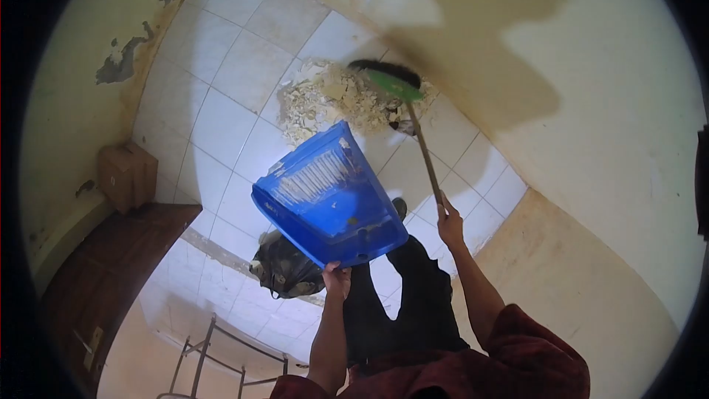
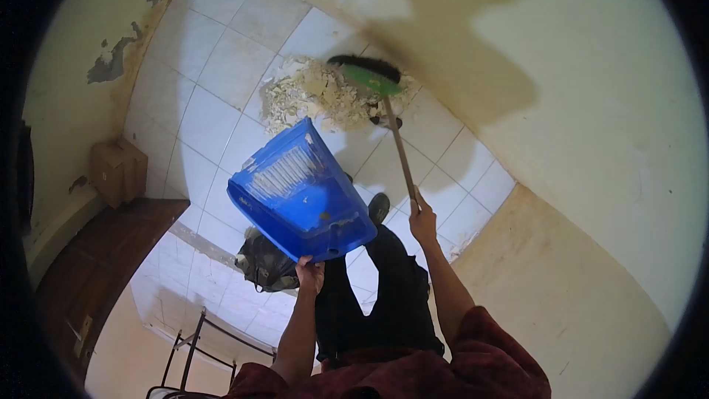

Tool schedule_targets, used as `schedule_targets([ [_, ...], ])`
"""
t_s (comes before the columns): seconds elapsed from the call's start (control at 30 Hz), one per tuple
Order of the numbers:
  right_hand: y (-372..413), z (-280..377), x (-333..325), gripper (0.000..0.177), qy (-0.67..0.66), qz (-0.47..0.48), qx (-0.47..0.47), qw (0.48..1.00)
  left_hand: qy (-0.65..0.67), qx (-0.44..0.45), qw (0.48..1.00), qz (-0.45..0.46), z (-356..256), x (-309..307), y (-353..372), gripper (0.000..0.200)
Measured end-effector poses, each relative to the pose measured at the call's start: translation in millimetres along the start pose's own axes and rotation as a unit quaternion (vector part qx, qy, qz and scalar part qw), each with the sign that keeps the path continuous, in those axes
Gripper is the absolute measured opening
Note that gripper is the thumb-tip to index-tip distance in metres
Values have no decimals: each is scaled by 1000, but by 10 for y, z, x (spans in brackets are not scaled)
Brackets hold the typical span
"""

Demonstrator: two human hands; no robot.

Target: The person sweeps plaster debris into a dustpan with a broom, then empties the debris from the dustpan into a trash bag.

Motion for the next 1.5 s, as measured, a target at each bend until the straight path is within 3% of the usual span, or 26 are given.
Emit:
schedule_targets([
  [0.1, 274, -200, -199, 40, -55, 74, 194, 977, 19, 3, 1000, -11, 164, -94, 4, 39],
  [0.17, 197, -245, -105, 41, -39, 46, 179, 982, 3, 29, 1000, -10, 232, -132, -10, 36],
  [0.23, 240, -461, 177, 42, -142, 56, 417, 896, 18, 29, 999, 12, 375, -247, -43, 34],
  [0.3, 91, -603, 763, 45, -213, 72, 395, 891, 17, 58, 998, 13, 406, -217, -32, 30],
  [0.37, -31, -238, 1239, 47, -416, 162, 432, 784, 21, 90, 995, -24, 474, -195, -32, 29],
  [0.4, -68, -78, 1360, 47, -412, 182, 430, 782, 28, 106, 993, -35, 489, -168, -45, 28],
  [0.47, -294, 92, 1783, 26, -502, 214, 464, 698, 45, 142, 986, -75, 458, -136, -249, 25],
  [0.5, -456, 64, 1916, 26, -498, 235, 462, 695, 57, 167, 979, -100, 477, -128, -362, 23],
  [0.57, -560, 9, 2164, 9, -532, 301, 498, 615, 55, 218, 961, -162, 381, -184, -501, 16],
  [0.6, -648, -34, 2285, 12, -532, 314, 520, 590, 53, 215, 958, -183, 333, -248, -562, 14],
  [0.63, -806, -48, 2382, 12, -530, 326, 510, 594, 50, 211, 957, -194, 239, -266, -664, 12],
  [0.7, -863, -189, 2483, 11, -523, 353, 548, 549, -6, 219, 962, -164, 129, -195, -756, 8],
  [0.77, -897, -348, 2420, 12, -491, 359, 559, 563, 8, 196, 952, -235, 195, -442, -953, 8],
  [0.87, -1359, -443, 2031, 22, -433, 400, 411, 695, -32, 183, 938, -292, 293, -579, -1537, 11],
  [0.93, -1553, -628, 1748, 35, -359, 387, 323, 785, -83, 106, 940, -314, 495, -527, -1902, 14],
  [1.03, -1587, -180, 1052, 51, -183, 325, 106, 922, -105, 52, 952, -282, 500, -454, -1825, 19],
  [1.07, -1816, -108, 980, 46, -101, 309, 38, 945, -132, 37, 941, -309, 569, -501, -1971, 24],
  [1.1, -2134, -160, 1045, 44, 30, 234, -151, 960, -123, 25, 945, -302, 632, -560, -2133, 24],
  [1.13, -2261, 413, 953, 42, 124, 240, -130, 954, -102, 35, 956, -272, 734, -579, -2384, 24],
  [1.17, -2537, 406, 1026, 41, 120, 164, -298, 933, -85, 43, 966, -242, 846, -594, -2533, 24],
  [1.2, -2727, 606, 1083, 41, 212, 198, -226, 930, -109, 11, 964, -242, 918, -573, -2647, 29],
  [1.27, -3223, 765, 1231, 46, 359, 214, -243, 875, -104, 2, 968, -230, 949, -442, -2752, 31],
  [1.37, -4002, 1094, 1733, 54, 310, 198, -384, 847, -111, -2, 959, -260, 1131, -496, -3252, 39],
  [1.43, -3907, 1478, 1888, 52, 370, 181, -331, 849, -118, 1, 954, -275, 1215, -466, -3499, 46],
  [1.5, -3914, 1428, 2125, 51, 424, 167, -274, 847, -63, 38, 948, -310, 1255, -404, -3617, 45],
])
Point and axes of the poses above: each hand's wrist, its own y-axis away from the middle knuckle, its own x-axis out of the palm, z = x × y, the point moved 7 cm from there along -y, towards the middle knuckle, and after that the axes turned 3 degrees about -y, right-handed, at the moved point
